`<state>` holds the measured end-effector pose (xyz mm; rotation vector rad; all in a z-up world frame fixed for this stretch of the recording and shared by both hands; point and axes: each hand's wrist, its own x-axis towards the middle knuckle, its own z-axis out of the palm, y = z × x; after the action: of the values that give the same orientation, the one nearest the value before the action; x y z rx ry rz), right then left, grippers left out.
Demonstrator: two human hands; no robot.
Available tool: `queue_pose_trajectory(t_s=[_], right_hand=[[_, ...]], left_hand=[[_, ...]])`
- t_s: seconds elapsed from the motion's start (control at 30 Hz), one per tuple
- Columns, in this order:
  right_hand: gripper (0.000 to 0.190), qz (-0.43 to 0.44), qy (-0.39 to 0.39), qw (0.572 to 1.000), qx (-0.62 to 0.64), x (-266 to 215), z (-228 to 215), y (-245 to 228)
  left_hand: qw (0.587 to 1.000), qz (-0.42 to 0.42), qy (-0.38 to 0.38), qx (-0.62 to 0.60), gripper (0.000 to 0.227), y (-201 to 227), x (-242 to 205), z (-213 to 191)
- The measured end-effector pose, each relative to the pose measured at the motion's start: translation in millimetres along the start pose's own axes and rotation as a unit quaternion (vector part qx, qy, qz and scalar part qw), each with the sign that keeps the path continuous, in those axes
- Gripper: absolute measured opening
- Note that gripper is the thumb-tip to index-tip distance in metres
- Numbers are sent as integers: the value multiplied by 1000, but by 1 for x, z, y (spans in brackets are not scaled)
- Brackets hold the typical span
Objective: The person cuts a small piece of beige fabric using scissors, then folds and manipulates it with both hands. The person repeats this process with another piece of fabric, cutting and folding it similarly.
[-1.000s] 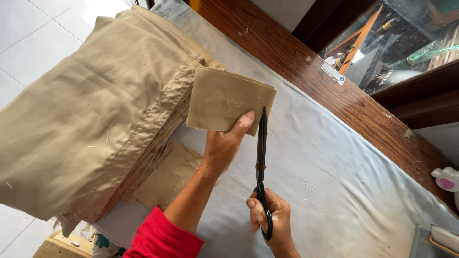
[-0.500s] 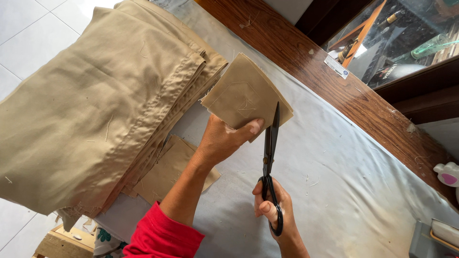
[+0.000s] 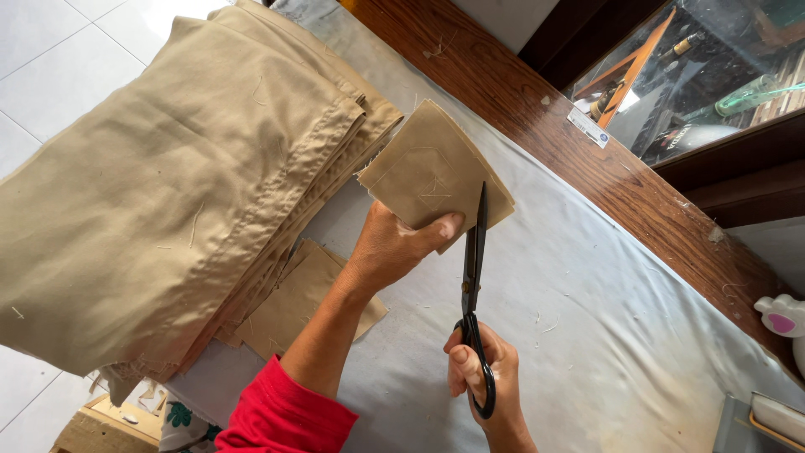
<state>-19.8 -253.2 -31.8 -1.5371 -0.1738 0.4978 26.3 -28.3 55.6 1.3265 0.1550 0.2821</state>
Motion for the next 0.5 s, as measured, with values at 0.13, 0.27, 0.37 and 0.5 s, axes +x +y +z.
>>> queue_pose_trajectory(t_s=[0.13, 0.27, 0.37, 0.5], right_hand=[[35, -13, -2, 1000, -12, 0, 3, -5], [32, -53, -16, 997, -58, 0, 8, -11], [31, -54, -14, 996, -73, -2, 9, -13], [30, -1, -33, 996, -82, 0, 2, -6]], left_hand=[[1000, -5, 8, -26, 12, -4, 1, 0], [999, -28, 22, -34, 21, -5, 1, -2], [996, -28, 49, -70, 15, -18, 4, -4], [977, -6, 97, -188, 31, -35, 10, -12]])
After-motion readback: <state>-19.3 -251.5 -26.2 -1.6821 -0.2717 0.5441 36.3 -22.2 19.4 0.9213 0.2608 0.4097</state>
